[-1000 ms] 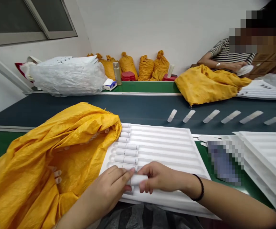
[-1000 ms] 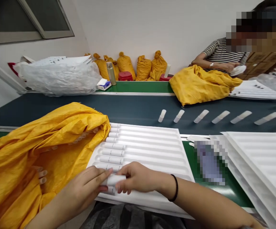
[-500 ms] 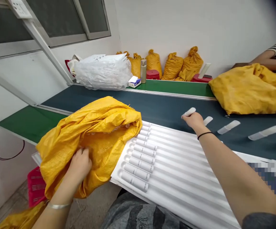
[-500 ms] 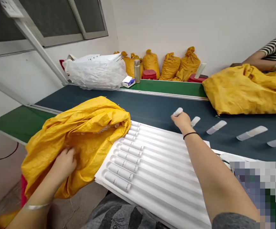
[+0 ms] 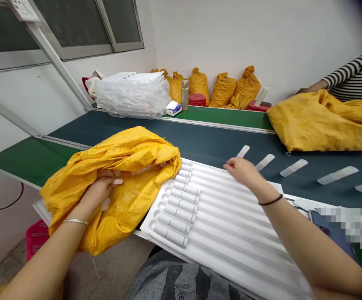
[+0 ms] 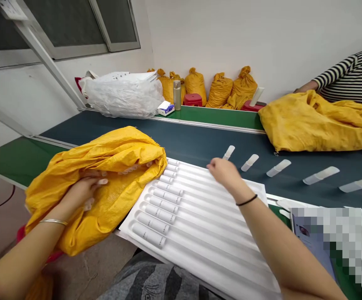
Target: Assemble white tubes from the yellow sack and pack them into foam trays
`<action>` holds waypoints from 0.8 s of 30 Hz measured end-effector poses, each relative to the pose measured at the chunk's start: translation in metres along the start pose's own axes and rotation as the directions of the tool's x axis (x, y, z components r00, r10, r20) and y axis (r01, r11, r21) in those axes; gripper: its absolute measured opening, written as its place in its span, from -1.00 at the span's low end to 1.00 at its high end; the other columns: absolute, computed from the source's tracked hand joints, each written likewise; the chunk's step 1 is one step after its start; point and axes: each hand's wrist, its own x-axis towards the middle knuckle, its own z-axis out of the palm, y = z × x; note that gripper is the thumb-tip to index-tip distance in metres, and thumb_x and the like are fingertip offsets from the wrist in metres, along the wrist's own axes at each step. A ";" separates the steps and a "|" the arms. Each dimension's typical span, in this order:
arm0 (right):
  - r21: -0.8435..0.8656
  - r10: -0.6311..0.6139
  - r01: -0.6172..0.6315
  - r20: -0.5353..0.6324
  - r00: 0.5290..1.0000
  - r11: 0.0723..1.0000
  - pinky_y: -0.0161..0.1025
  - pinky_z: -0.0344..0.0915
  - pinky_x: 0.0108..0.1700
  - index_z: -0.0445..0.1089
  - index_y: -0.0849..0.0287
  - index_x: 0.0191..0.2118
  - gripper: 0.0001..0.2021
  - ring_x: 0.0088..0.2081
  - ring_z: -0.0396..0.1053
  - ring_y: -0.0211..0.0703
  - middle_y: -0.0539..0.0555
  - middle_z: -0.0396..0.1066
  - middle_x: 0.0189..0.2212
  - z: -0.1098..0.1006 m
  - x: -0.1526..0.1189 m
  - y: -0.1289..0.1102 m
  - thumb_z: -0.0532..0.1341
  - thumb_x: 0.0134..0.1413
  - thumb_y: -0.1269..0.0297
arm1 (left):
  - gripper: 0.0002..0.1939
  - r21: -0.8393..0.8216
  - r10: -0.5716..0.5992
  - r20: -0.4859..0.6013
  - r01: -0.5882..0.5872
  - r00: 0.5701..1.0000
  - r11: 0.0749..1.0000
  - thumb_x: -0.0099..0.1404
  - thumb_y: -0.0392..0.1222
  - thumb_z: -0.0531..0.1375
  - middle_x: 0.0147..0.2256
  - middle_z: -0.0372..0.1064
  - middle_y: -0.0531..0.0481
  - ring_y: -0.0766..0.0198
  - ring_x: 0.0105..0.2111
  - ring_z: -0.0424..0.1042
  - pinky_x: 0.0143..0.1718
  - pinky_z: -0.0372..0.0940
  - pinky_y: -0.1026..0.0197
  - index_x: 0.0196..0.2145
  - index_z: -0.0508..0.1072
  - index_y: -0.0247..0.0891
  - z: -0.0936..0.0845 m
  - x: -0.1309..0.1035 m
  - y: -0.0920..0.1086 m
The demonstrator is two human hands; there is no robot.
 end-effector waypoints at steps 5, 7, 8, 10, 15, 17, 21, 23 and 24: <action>0.096 -0.387 0.381 0.063 0.920 0.920 -0.32 0.25 -0.12 0.49 0.18 -0.31 -0.87 -0.19 0.41 -0.13 0.12 0.49 -0.23 0.048 -0.047 -0.074 0.18 0.09 0.32 | -0.64 -0.155 0.155 -0.043 -0.159 0.987 0.975 0.26 0.03 0.14 -0.09 0.46 -0.09 0.11 -0.05 0.40 0.07 0.24 0.09 -0.11 0.48 -0.22 0.020 -0.009 0.068; 0.091 -0.424 0.419 0.045 0.904 0.903 -0.24 0.26 -0.11 0.47 0.25 -0.38 -0.93 -0.21 0.40 -0.04 0.19 0.47 -0.28 0.057 -0.055 -0.084 0.23 0.00 0.39 | -0.69 -0.298 0.199 -0.123 -0.227 0.972 0.927 0.26 -0.02 0.17 -0.08 0.45 -0.07 0.16 -0.03 0.39 0.08 0.23 0.14 -0.11 0.47 -0.20 0.024 -0.022 0.099; 0.086 -0.426 0.423 0.021 0.904 0.902 -0.20 0.26 -0.10 0.46 0.28 -0.37 -0.93 -0.20 0.39 -0.01 0.22 0.46 -0.28 0.057 -0.058 -0.085 0.24 -0.03 0.42 | -0.71 -0.373 0.207 -0.161 -0.254 0.965 0.892 0.26 -0.05 0.18 -0.08 0.44 -0.06 0.17 -0.03 0.39 0.08 0.24 0.16 -0.11 0.46 -0.20 0.024 -0.029 0.113; 0.084 -0.412 0.414 -0.039 0.910 0.906 -0.16 0.27 -0.12 0.43 0.31 -0.26 -0.84 -0.21 0.37 -0.01 0.23 0.43 -0.26 0.052 -0.065 -0.080 0.22 -0.04 0.43 | -0.74 -0.473 0.220 -0.189 -0.286 0.957 0.833 0.26 -0.11 0.20 -0.10 0.44 -0.06 0.19 -0.07 0.41 0.03 0.27 0.18 -0.10 0.44 -0.20 0.024 -0.042 0.136; 0.547 -0.498 0.532 -0.226 0.837 0.647 -0.27 0.35 -0.28 0.33 0.19 -0.06 -0.76 -0.29 0.39 -0.19 0.12 0.43 -0.20 0.021 -0.100 -0.066 0.14 0.14 0.33 | -0.70 -0.391 0.438 -0.068 -0.428 0.896 0.815 0.33 -0.16 0.12 -0.11 0.39 -0.11 0.17 -0.07 0.37 -0.01 0.29 0.15 0.01 0.38 -0.21 0.022 -0.055 0.168; 0.593 -0.592 0.625 -0.288 0.753 0.508 -0.24 0.38 -0.23 0.32 0.15 0.00 -0.74 -0.23 0.40 -0.17 0.13 0.42 -0.16 0.008 -0.115 -0.063 0.12 0.19 0.32 | -0.66 -0.349 0.514 -0.053 -0.498 0.856 0.794 0.35 -0.17 0.10 -0.13 0.36 -0.13 0.18 -0.10 0.35 -0.04 0.30 0.14 0.06 0.36 -0.20 0.021 -0.056 0.176; 0.368 -0.704 0.794 -0.376 0.603 0.484 -0.15 0.38 -0.10 0.32 0.08 0.08 -0.69 -0.11 0.37 -0.11 0.17 0.36 -0.13 -0.012 -0.133 -0.056 0.12 0.22 0.36 | -0.61 -0.255 0.614 -0.052 -0.605 0.788 0.754 0.36 -0.18 0.10 -0.23 0.34 -0.12 0.20 -0.21 0.36 -0.16 0.33 0.15 0.13 0.31 -0.21 0.016 -0.059 0.191; 0.262 -0.699 0.818 -0.426 0.574 0.512 -0.14 0.38 -0.09 0.30 0.06 0.10 -0.66 -0.08 0.35 -0.10 0.18 0.33 -0.11 -0.017 -0.138 -0.053 0.11 0.22 0.40 | -0.60 -0.250 0.641 -0.038 -0.629 0.766 0.736 0.35 -0.19 0.10 -0.24 0.35 -0.12 0.21 -0.24 0.37 -0.19 0.34 0.16 0.14 0.30 -0.23 0.011 -0.062 0.197; 0.231 -0.697 0.822 -0.441 0.566 0.521 -0.15 0.39 -0.08 0.29 0.06 0.11 -0.65 -0.08 0.35 -0.10 0.18 0.32 -0.11 -0.018 -0.140 -0.051 0.10 0.22 0.42 | -0.60 -0.260 0.649 -0.036 -0.634 0.760 0.728 0.35 -0.19 0.11 -0.24 0.36 -0.12 0.22 -0.25 0.37 -0.20 0.35 0.17 0.13 0.30 -0.24 0.009 -0.063 0.200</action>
